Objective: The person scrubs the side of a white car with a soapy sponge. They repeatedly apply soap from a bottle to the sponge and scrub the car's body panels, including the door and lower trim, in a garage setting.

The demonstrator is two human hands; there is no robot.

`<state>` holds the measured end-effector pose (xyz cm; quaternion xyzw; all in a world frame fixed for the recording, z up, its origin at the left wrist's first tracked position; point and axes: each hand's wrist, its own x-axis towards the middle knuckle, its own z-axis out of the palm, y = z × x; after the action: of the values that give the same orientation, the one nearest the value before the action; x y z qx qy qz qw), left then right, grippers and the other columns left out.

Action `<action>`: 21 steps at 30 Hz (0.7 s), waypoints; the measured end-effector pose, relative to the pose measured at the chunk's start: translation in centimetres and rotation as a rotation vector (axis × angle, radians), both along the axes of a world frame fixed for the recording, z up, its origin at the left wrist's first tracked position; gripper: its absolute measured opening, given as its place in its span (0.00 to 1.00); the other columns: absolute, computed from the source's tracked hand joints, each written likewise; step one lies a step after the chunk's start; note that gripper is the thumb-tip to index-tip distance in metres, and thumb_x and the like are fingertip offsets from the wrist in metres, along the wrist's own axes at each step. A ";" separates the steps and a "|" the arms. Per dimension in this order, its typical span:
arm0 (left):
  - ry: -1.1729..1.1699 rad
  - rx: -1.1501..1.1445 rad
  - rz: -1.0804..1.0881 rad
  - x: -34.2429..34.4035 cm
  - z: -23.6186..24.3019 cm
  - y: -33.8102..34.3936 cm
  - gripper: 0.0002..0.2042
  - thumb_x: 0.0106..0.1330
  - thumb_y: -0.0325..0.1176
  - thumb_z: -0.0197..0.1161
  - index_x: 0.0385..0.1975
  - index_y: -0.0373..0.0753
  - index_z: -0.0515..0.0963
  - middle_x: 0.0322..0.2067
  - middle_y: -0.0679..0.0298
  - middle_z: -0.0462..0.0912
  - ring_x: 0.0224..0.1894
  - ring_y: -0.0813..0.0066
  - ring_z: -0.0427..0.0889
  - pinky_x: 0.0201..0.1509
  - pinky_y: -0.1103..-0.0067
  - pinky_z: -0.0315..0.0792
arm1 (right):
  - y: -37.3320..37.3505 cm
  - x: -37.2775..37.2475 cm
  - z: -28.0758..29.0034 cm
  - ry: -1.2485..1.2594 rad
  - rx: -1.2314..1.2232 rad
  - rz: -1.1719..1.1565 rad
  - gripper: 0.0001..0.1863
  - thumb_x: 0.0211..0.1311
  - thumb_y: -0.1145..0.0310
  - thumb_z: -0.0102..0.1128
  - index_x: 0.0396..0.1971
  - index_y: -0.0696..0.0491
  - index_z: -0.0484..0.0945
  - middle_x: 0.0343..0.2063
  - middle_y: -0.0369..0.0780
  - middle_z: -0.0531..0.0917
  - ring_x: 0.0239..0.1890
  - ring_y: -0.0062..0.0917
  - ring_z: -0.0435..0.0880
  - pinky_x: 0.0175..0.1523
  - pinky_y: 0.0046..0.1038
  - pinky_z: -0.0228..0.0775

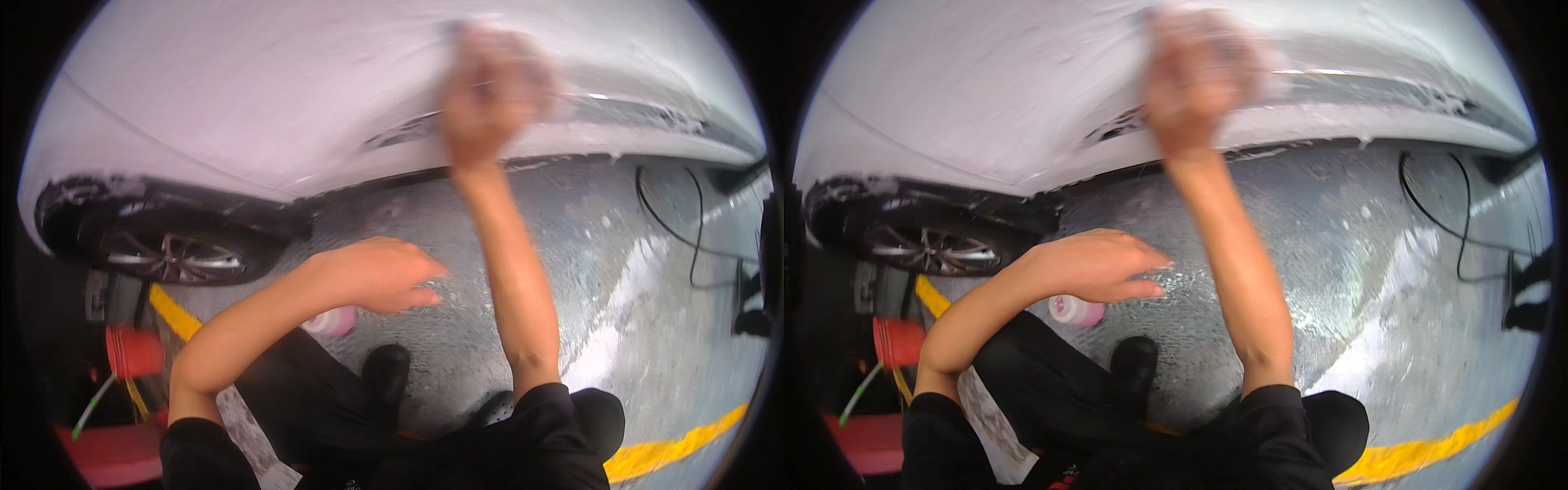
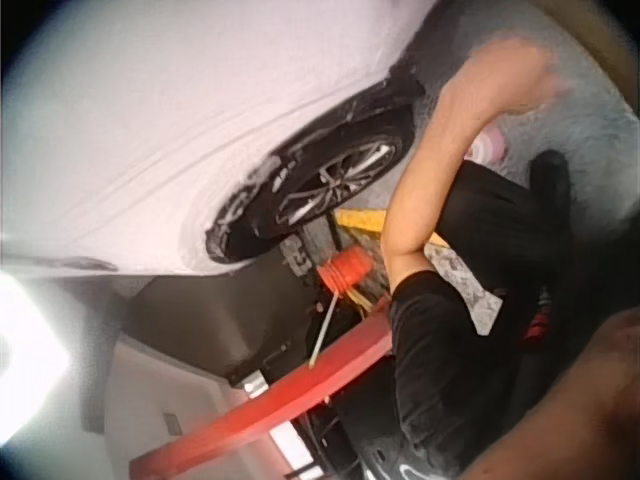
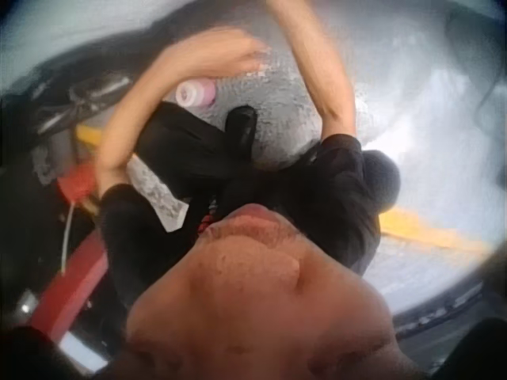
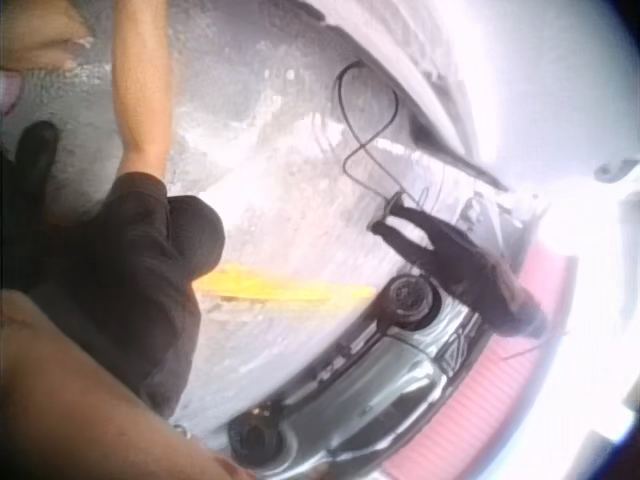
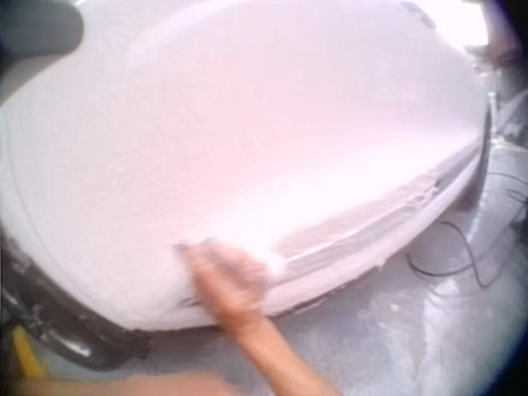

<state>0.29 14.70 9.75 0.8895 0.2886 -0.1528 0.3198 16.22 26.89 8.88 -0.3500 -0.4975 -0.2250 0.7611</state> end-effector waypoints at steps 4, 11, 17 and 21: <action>-0.226 0.050 -0.143 1.9 0.8 0.1 0.18 0.74 0.41 0.66 0.54 0.32 0.82 0.43 0.47 0.88 0.48 0.46 0.87 0.53 0.60 0.80 | 3.2 -6.4 -6.3 -0.502 0.131 0.016 0.18 0.67 0.65 0.62 0.56 0.42 0.84 0.59 0.35 0.85 0.56 0.35 0.87 0.68 0.42 0.77; -0.262 1.182 -0.152 7.3 6.9 5.8 0.31 0.68 0.31 0.68 0.72 0.40 0.71 0.73 0.56 0.71 0.76 0.56 0.67 0.79 0.59 0.60 | 5.7 24.2 1.2 0.446 -0.243 -0.201 0.30 0.79 0.67 0.42 0.76 0.64 0.63 0.77 0.56 0.64 0.81 0.49 0.56 0.84 0.42 0.45; -0.186 1.631 -0.241 16.9 10.0 13.5 0.36 0.78 0.46 0.56 0.83 0.46 0.55 0.82 0.63 0.56 0.84 0.67 0.52 0.87 0.61 0.45 | 5.8 26.3 -1.3 0.470 -0.159 -0.285 0.27 0.75 0.72 0.45 0.71 0.62 0.73 0.73 0.54 0.71 0.80 0.47 0.61 0.83 0.41 0.49; 0.000 1.731 -0.422 25.0 10.2 14.5 0.33 0.81 0.47 0.51 0.83 0.47 0.54 0.83 0.66 0.52 0.85 0.71 0.50 0.88 0.63 0.43 | 5.5 27.3 0.7 0.449 0.003 -0.379 0.18 0.71 0.80 0.58 0.58 0.58 0.86 0.65 0.51 0.80 0.68 0.41 0.75 0.72 0.36 0.67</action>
<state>25.34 29.22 19.99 0.8541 0.1331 0.0632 -0.4988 43.55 32.38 9.54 -0.4765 -0.2421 -0.2806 0.7972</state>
